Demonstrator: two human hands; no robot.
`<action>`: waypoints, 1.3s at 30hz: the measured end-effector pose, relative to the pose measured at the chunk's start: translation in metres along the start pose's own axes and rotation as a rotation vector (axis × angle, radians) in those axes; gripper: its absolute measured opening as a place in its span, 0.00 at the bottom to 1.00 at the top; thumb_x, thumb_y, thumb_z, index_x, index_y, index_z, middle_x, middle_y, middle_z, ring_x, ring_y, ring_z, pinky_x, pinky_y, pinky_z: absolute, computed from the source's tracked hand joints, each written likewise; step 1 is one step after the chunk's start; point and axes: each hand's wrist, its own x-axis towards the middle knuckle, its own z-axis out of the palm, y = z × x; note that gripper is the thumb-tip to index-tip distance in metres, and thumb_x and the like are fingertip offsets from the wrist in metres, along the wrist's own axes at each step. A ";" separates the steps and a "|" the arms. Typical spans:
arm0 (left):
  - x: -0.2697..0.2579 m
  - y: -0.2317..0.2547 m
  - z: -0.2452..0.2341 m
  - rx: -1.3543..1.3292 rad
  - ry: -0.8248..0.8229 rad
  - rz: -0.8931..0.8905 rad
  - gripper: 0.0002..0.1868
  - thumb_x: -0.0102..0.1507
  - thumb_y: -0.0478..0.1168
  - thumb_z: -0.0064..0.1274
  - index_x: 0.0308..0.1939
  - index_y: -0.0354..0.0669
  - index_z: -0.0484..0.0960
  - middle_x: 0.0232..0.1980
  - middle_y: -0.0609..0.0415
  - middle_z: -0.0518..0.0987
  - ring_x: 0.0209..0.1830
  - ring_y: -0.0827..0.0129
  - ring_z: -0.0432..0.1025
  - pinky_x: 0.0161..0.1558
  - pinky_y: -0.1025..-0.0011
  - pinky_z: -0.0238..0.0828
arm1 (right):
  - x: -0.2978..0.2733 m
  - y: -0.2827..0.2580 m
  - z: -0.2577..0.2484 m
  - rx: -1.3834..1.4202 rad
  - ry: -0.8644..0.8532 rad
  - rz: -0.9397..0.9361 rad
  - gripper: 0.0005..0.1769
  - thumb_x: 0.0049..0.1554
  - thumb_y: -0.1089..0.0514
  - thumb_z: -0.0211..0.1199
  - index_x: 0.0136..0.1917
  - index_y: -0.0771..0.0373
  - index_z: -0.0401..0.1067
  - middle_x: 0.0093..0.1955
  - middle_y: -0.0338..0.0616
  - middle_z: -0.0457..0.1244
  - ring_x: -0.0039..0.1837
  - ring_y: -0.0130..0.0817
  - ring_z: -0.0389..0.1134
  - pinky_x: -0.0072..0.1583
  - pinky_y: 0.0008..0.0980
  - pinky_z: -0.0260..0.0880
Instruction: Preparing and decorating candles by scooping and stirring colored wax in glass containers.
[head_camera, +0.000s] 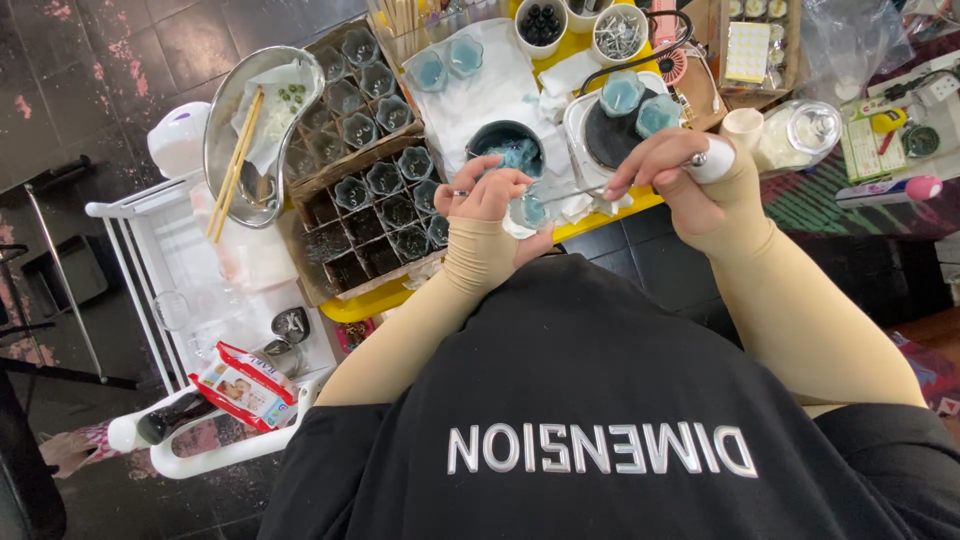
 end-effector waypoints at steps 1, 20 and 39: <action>-0.001 -0.001 -0.001 0.000 0.000 0.001 0.31 0.44 0.49 0.73 0.49 0.54 0.77 0.49 0.66 0.78 0.65 0.61 0.69 0.59 0.56 0.47 | -0.002 0.003 0.001 0.000 0.001 -0.001 0.12 0.74 0.55 0.55 0.49 0.64 0.66 0.47 0.55 0.67 0.49 0.41 0.72 0.56 0.37 0.74; -0.002 -0.004 -0.015 0.099 0.028 0.018 0.28 0.45 0.49 0.72 0.46 0.54 0.77 0.48 0.66 0.78 0.64 0.63 0.69 0.58 0.57 0.47 | -0.020 0.026 0.008 0.234 0.180 -0.005 0.14 0.72 0.50 0.58 0.52 0.64 0.66 0.49 0.56 0.66 0.51 0.44 0.72 0.58 0.44 0.76; 0.016 -0.020 -0.010 0.172 0.138 0.122 0.25 0.47 0.49 0.71 0.41 0.51 0.74 0.50 0.67 0.78 0.66 0.65 0.70 0.59 0.59 0.47 | -0.008 0.011 0.021 -0.063 0.049 -0.099 0.11 0.72 0.55 0.55 0.48 0.61 0.67 0.51 0.53 0.69 0.51 0.42 0.75 0.57 0.37 0.77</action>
